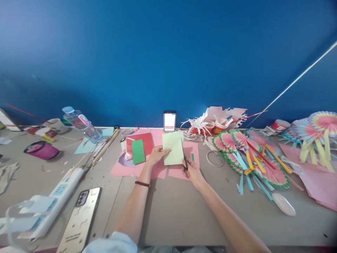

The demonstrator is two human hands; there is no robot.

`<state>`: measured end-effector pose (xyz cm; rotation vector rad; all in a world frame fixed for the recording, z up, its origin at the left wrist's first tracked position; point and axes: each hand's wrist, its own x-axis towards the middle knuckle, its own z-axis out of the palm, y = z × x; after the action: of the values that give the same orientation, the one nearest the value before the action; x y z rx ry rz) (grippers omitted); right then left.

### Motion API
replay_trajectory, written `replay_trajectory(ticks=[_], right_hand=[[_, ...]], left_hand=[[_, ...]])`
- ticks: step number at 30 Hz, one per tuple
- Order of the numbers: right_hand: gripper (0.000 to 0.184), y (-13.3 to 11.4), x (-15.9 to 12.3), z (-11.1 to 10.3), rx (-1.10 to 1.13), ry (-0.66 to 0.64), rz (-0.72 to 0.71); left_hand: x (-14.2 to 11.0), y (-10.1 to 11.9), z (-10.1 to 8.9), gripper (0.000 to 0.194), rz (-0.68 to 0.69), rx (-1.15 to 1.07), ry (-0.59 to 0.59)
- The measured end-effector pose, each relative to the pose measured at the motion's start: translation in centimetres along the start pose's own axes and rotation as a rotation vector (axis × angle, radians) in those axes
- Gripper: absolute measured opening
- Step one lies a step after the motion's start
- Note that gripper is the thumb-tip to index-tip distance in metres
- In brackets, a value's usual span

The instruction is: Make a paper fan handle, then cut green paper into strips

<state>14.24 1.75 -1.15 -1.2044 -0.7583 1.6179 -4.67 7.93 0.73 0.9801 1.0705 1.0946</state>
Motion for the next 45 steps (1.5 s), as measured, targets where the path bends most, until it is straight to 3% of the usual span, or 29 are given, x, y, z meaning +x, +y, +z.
replay_trajectory(ticks=[21, 35, 45], right_hand=[[0.06, 0.16, 0.26, 0.01, 0.013, 0.022, -0.027], [0.063, 0.09, 0.32, 0.02, 0.026, 0.027, -0.017], [0.054, 0.37, 0.34, -0.13, 0.016, 0.026, -0.029]], left_hand=[[-0.08, -0.35, -0.17, 0.044, -0.049, 0.108, -0.135], [-0.2, -0.17, -0.13, 0.047, -0.044, 0.101, -0.133], [-0.13, -0.19, -0.11, 0.041, -0.035, 0.127, -0.119]])
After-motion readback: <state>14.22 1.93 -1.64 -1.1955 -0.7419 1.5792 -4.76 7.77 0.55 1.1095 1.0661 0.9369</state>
